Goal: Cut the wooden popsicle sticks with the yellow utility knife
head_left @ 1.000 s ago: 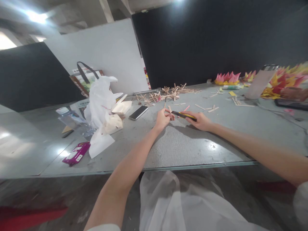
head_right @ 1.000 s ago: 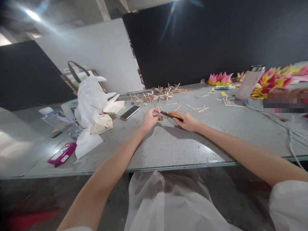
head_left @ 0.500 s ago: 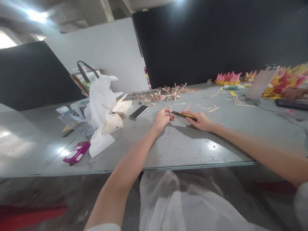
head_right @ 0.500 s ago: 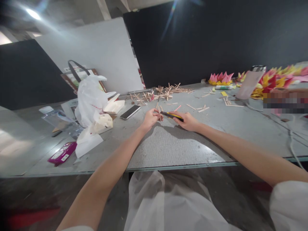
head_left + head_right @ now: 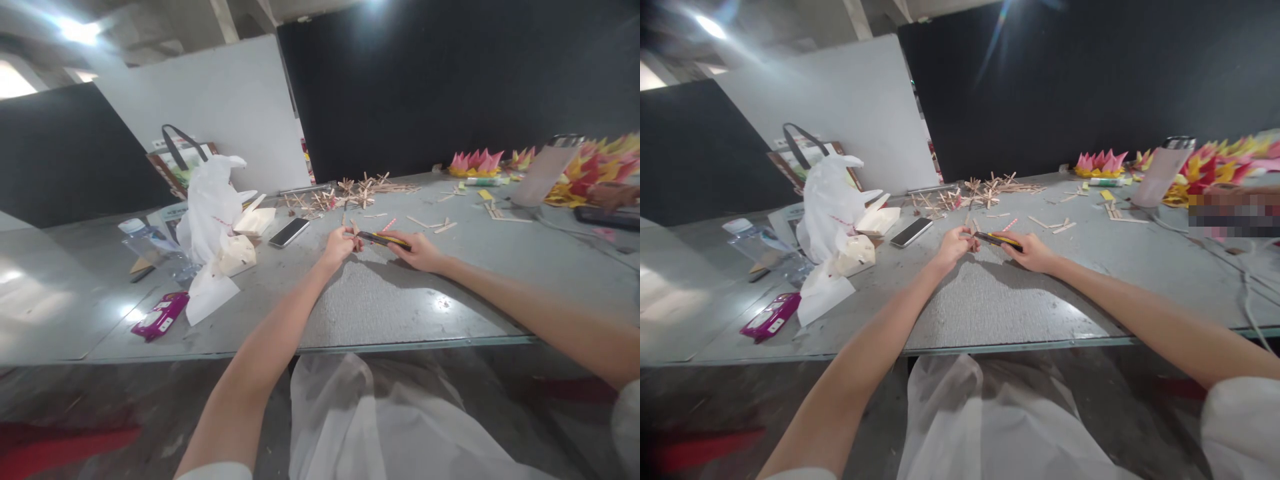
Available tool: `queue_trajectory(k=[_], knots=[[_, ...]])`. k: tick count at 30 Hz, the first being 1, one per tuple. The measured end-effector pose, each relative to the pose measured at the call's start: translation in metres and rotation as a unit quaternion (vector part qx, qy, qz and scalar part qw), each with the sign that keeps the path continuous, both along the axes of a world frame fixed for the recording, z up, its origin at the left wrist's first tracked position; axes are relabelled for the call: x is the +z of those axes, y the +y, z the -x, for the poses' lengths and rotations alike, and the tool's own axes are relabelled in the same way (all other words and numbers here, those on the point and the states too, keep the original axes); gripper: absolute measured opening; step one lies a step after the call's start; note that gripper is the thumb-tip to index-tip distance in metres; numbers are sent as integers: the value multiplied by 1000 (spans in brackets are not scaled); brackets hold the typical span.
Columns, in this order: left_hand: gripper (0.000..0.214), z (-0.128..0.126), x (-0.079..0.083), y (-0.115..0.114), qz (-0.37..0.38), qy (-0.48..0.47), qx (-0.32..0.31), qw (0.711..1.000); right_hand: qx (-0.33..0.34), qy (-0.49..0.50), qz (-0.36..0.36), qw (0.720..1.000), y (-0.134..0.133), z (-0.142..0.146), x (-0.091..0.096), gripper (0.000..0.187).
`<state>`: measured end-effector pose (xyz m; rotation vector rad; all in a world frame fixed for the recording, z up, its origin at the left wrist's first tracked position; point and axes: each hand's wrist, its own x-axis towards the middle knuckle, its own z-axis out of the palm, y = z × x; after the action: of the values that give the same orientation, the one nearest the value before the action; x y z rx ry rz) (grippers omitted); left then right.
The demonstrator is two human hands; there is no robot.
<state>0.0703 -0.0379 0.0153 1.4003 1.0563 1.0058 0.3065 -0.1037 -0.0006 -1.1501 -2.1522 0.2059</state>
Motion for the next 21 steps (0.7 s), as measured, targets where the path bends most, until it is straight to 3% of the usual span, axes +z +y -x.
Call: queue_trajectory(k=[21], knots=[[22, 0, 0, 1, 7, 7, 11, 1000, 3, 11, 4, 1000, -1, 0, 1, 51]])
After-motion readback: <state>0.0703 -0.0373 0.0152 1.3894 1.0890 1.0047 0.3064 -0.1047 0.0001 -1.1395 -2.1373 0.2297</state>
